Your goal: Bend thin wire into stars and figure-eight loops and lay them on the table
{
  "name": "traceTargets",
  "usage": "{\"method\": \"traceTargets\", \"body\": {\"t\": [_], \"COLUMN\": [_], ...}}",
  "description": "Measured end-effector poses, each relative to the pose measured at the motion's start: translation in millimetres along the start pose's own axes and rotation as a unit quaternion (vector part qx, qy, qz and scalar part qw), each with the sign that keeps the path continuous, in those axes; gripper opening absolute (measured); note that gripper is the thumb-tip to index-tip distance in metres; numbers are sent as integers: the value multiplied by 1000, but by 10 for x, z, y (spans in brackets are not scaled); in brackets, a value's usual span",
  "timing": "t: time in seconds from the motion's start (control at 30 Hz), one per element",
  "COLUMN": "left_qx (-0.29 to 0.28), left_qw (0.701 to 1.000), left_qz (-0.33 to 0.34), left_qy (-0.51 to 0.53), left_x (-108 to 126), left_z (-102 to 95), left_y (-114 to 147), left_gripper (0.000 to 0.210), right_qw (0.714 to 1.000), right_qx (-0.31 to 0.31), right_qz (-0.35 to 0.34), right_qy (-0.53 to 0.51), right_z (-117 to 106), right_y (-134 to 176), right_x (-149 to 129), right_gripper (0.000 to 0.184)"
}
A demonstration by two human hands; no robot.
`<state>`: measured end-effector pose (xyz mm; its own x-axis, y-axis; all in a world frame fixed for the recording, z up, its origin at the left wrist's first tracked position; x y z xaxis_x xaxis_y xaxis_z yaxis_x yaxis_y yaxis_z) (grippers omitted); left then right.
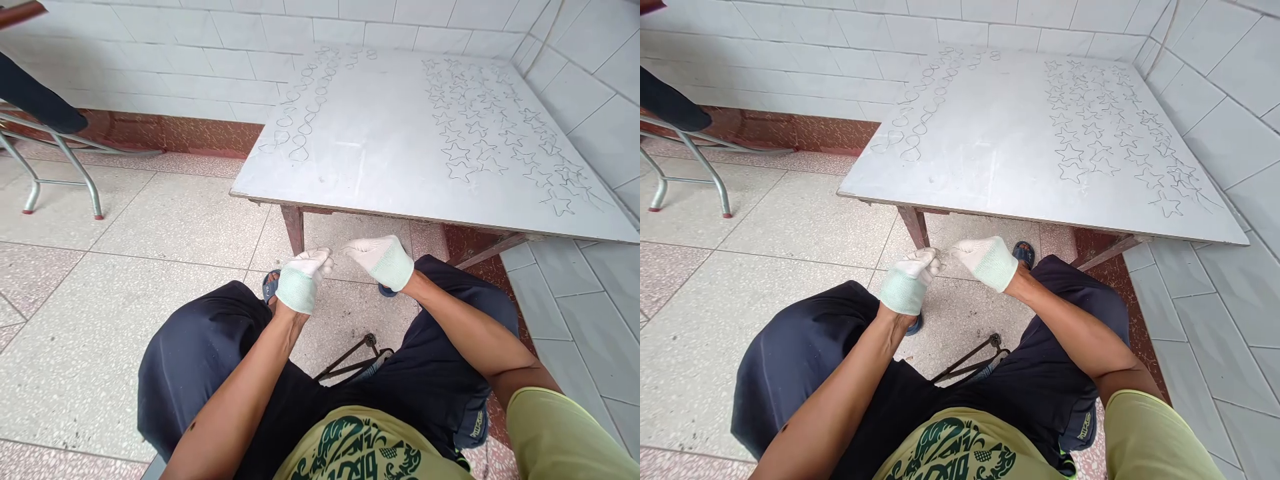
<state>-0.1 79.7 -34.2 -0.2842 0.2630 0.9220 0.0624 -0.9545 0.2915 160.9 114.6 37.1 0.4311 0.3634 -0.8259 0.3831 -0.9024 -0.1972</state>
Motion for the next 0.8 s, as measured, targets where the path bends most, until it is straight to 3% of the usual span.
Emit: {"method": "traceTargets", "body": {"t": [0.1, 0.2, 0.33, 0.57, 0.7, 0.8], "left_qx": [3, 14, 34, 49, 63, 61], "left_qw": [998, 999, 996, 963, 939, 922], "left_qz": [-13, 3, 25, 52, 60, 55], "left_qy": [58, 39, -79, -260, -334, -379], "left_x": [-87, -75, 29, 201, 185, 128], "left_z": [30, 36, 12, 32, 1, -35], "left_y": [12, 28, 47, 124, 152, 150], "left_gripper": [42, 44, 38, 29, 26, 22], "right_qw": [999, 994, 993, 1000, 999, 1000], "right_qx": [18, -3, -29, -5, -8, -13], "right_qz": [-11, -29, -46, -6, 22, 23], "right_qy": [50, 101, 106, 15, -35, -14], "right_z": [15, 81, 148, 119, 132, 153], "right_y": [18, 18, 12, 10, 7, 3], "right_x": [-24, -82, -120, -28, -13, -28], "right_gripper": [38, 37, 35, 40, 44, 46]}}
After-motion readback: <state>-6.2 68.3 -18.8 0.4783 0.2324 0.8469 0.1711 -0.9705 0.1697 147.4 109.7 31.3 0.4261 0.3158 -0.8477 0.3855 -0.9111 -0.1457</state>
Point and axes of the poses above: each hand's wrist, its own y-axis away from the middle knuckle, its own z-axis out of the palm, x = y × z, the point moved 10 cm from there along -y, towards the middle knuckle, and after that the axes turned 13 degrees about -y, right-handed, at the moved point
